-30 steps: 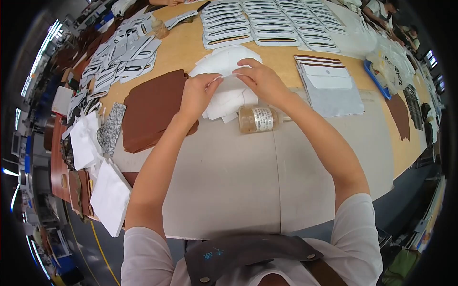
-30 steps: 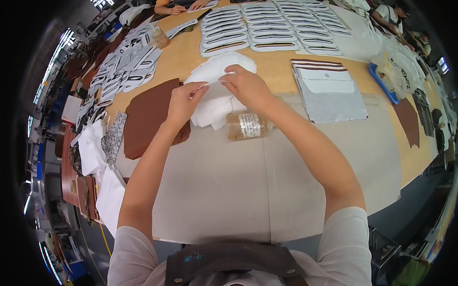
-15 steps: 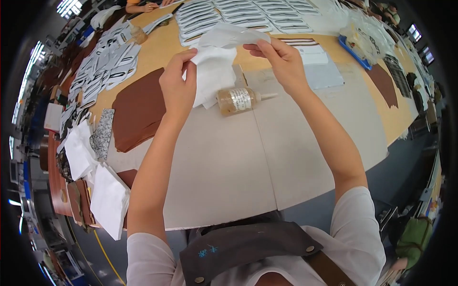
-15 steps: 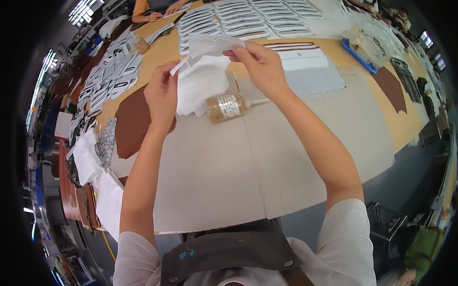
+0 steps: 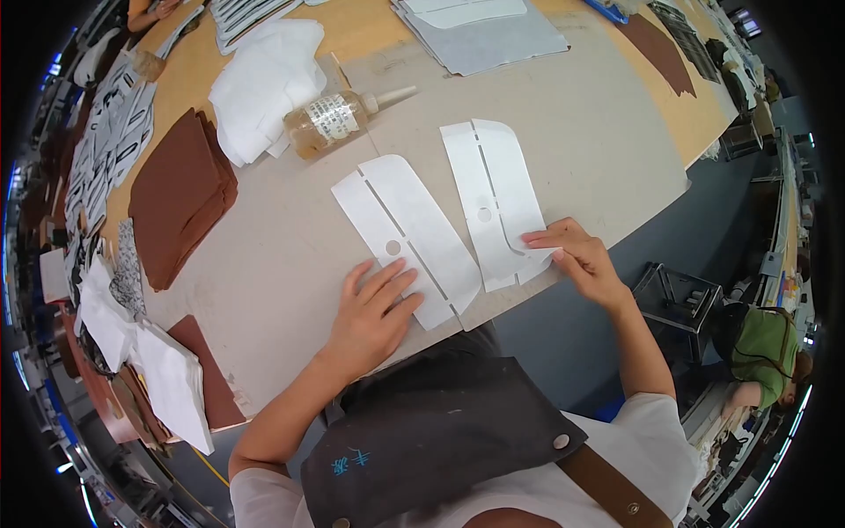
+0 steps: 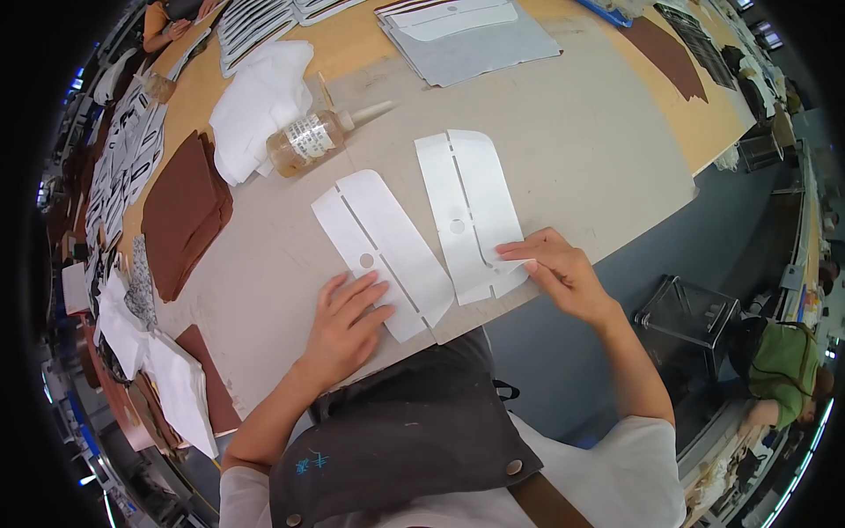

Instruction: Applying glue to leather panels and attaching paper linings and reinforcement strips to prepare them for assembly.

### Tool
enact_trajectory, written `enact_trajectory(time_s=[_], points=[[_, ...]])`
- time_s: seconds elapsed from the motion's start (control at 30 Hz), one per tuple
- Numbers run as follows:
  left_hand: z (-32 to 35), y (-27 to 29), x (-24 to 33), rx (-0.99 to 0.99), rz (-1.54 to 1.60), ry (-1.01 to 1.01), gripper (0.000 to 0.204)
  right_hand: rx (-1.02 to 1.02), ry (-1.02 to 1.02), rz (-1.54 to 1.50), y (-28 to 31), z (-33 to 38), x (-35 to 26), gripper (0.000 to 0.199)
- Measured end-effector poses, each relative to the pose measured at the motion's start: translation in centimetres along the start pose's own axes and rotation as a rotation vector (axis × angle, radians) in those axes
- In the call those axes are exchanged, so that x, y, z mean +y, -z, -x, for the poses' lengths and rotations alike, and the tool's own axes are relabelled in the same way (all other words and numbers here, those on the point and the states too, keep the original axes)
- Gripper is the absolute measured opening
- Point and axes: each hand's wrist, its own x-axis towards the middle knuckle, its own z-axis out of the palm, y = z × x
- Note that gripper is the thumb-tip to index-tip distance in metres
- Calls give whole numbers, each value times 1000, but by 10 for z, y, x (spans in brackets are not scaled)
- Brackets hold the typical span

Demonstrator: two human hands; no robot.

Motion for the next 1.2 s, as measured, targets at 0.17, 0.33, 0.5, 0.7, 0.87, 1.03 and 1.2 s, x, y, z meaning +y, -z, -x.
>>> enact_trajectory(time_s=[0.17, 0.33, 0.5, 0.7, 0.87, 1.03, 1.2], points=[[-16, 4, 4, 87, 44, 39, 35, 64, -99, 83, -7, 0, -14, 29], [-76, -24, 16, -29, 20, -87, 48, 290, 7, 11, 22, 4, -2, 30], [-86, -51, 16, -112, -40, -34, 71, 366, -2, 360, 47, 19, 15, 29], [-81, -61, 32, -121, -69, 56, 76, 237, -72, 428, 47, 33, 23, 37], [-74, -47, 28, -91, -3, 42, 79, 207, -44, 456, 53, 31, 25, 41], [-51, -34, 3, -111, -261, 254, 82, 167, 9, 545, 56, 27, 25, 42], [-54, -26, -5, -165, -221, 158, 81, 232, 16, 644, 40, 0, 8, 42]])
